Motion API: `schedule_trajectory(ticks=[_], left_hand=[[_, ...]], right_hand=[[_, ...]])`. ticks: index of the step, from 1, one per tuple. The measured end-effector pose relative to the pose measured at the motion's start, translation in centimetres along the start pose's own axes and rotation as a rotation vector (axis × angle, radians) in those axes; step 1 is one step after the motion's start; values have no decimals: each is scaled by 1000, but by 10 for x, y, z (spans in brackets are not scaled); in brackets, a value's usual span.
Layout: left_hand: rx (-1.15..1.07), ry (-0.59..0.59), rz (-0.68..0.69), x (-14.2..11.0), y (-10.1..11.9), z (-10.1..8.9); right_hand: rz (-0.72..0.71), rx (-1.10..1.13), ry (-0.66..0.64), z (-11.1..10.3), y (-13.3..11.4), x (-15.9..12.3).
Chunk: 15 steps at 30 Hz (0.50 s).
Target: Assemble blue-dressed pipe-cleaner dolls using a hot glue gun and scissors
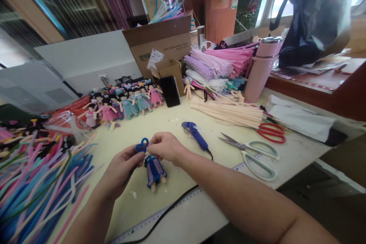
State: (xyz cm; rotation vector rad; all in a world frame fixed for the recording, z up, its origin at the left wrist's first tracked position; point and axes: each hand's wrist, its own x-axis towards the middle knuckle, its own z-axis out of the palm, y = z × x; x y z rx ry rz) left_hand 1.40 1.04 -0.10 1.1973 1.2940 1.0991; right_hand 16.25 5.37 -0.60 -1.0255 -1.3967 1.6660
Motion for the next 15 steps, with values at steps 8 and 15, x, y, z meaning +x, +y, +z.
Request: schedule_trajectory(ticks=[8, 15], left_hand=[[-74, 2, -40, -1, 0, 1], [-147, -19, -78, 0, 0, 0]], right_hand=[[12, 11, 15, 0, -4, -1], [10, 15, 9, -1, -5, -1]])
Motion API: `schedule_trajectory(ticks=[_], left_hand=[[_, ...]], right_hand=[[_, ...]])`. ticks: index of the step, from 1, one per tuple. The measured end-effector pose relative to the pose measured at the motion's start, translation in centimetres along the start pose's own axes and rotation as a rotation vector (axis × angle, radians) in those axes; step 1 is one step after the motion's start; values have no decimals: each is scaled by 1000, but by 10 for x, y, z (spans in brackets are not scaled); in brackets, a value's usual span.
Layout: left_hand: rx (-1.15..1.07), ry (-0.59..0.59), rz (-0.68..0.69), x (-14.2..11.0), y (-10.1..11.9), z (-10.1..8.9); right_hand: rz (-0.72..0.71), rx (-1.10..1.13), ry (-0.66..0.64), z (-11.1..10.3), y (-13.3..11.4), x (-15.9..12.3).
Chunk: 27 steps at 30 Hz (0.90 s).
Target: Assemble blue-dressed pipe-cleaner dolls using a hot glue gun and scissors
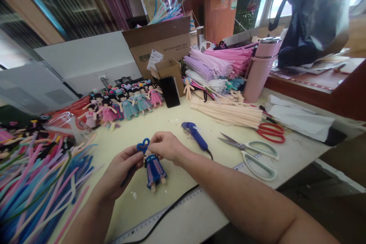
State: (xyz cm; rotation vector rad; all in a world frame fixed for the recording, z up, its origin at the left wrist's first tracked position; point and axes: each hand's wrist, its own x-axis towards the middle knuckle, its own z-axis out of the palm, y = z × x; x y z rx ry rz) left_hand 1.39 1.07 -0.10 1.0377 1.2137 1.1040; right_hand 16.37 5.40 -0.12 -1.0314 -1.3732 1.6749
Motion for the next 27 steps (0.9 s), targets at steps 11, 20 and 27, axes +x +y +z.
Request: schedule_trajectory(ticks=[11, 20, 27], left_hand=[[148, 53, 29, 2, -3, -4], [45, -52, 14, 1, 1, -4], [172, -47, -5, 1, 2, -8]], right_hand=[[-43, -42, -18, 4, 6, 2], [-53, -34, -22, -1, 3, 2], [-74, -33, -44, 0, 2, 2]])
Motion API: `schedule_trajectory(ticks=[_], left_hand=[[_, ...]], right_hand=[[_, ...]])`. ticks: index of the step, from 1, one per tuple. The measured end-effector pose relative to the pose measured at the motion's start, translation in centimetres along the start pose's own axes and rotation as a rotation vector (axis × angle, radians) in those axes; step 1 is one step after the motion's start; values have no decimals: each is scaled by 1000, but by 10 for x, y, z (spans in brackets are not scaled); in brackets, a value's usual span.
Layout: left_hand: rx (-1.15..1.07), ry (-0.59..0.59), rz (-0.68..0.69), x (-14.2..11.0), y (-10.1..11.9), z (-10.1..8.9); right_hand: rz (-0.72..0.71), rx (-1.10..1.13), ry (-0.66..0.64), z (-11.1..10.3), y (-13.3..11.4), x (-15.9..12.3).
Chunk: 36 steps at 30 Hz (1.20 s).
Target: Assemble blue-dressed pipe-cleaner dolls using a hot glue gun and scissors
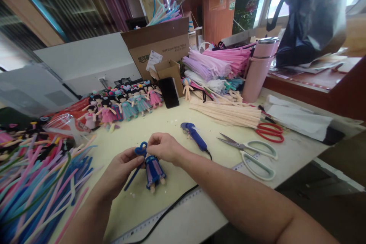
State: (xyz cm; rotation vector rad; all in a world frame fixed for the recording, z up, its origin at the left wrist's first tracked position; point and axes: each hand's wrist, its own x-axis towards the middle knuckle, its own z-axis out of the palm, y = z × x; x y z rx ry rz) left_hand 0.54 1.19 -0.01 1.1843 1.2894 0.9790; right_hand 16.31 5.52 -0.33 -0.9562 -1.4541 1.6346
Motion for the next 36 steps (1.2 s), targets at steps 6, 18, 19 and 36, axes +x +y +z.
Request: schedule_trajectory(ticks=[6, 18, 19, 36], left_hand=[[20, 20, -12, -2, 1, 8], [-118, 80, -7, -3, 1, 20], [-112, 77, -5, -3, 0, 20], [-17, 54, -44, -4, 0, 18]], right_hand=[[-40, -19, -49, 2, 9, 2], [-96, -63, 17, 3, 11, 3], [-98, -63, 20, 3, 11, 3], [-314, -216, 41, -5, 9, 5]])
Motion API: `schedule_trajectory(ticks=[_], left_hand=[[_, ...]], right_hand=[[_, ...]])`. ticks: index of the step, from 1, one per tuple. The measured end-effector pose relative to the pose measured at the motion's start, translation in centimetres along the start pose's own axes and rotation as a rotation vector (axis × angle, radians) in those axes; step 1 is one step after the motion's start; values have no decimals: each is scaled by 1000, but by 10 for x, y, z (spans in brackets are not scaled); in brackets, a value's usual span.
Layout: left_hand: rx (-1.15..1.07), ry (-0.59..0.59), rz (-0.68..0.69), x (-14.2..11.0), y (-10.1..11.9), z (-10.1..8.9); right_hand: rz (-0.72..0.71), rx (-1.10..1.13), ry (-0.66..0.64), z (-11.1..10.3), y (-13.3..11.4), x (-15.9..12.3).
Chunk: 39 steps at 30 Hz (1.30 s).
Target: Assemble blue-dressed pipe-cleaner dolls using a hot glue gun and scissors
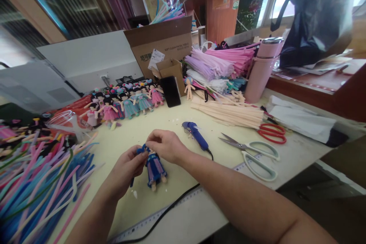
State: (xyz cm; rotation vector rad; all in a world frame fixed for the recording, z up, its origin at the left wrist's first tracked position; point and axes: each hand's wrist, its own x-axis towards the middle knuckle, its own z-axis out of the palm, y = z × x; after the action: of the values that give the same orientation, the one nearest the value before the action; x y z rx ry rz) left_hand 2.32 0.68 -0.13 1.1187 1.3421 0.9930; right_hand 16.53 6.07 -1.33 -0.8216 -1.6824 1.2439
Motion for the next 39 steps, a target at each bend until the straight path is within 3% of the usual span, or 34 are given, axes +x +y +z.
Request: schedule_trajectory(ticks=[12, 19, 25, 33, 39], left_hand=[[141, 71, -17, 1, -1, 1], [401, 129, 138, 2, -5, -2], [565, 165, 231, 2, -7, 1], [741, 120, 238, 1, -7, 4], [739, 69, 232, 2, -7, 1]], right_hand=[[-44, -318, 2, 5, -4, -9], [-132, -632, -32, 6, -6, -11], [-64, -867, -100, 6, -10, -13], [-78, -1048, -190, 7, -15, -15], [-128, -1072, -225, 5, -19, -15]])
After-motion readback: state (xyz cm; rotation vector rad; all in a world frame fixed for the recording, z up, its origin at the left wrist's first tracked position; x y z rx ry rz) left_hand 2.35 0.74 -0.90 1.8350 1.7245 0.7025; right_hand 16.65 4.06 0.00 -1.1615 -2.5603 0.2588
